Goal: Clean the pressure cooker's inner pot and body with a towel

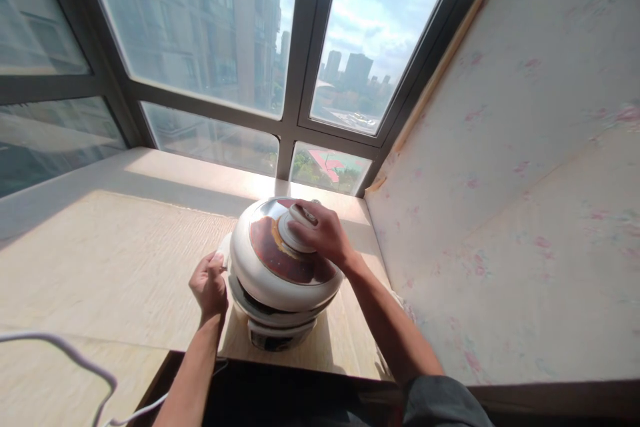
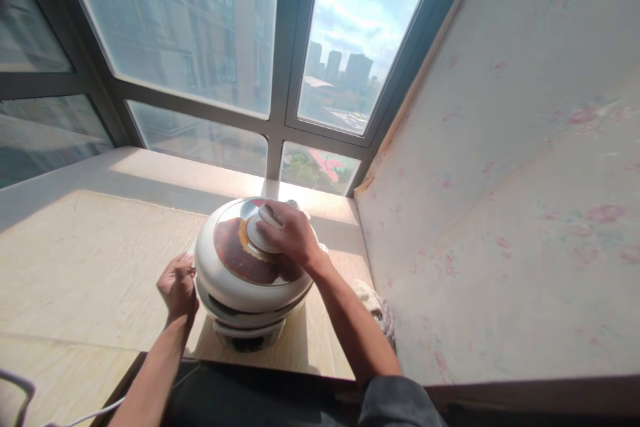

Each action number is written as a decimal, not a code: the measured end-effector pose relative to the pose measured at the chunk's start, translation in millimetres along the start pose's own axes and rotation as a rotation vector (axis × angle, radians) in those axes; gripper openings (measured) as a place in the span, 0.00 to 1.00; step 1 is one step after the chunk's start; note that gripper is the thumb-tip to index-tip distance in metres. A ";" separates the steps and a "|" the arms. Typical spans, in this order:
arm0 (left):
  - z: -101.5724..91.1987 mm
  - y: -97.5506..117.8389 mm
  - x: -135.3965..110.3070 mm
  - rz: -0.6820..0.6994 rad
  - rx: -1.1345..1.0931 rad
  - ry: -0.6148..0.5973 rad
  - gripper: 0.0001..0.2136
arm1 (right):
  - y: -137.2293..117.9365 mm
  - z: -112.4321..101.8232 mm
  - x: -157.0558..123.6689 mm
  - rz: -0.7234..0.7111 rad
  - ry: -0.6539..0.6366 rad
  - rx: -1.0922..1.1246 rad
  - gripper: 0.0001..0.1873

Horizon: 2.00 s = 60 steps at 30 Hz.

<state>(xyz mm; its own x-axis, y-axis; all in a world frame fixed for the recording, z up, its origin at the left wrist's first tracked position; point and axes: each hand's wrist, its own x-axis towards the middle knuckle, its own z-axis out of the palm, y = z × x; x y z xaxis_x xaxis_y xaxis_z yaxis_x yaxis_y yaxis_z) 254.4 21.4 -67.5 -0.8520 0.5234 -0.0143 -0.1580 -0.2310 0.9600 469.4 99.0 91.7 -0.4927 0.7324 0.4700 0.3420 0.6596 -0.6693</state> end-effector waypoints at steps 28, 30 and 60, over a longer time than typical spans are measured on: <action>-4.6 -8.8 4.5 -0.002 0.025 0.032 0.20 | 85.6 -137.8 91.1 -0.009 0.530 0.061 0.28; -4.5 -7.6 4.0 0.001 0.036 0.028 0.19 | 104.5 -140.4 96.4 0.044 0.527 -0.027 0.27; 1.8 17.2 -3.3 -0.018 0.231 0.025 0.14 | 306.2 -70.4 23.4 0.614 0.202 -0.530 0.13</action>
<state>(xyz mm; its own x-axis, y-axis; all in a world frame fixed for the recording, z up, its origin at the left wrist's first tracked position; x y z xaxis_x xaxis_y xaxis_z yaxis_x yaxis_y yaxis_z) 255.4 17.2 -50.4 -0.8627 0.5044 -0.0365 -0.0577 -0.0265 0.9980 618.9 330.0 -61.7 0.0398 0.9706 0.2375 0.8587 0.0883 -0.5047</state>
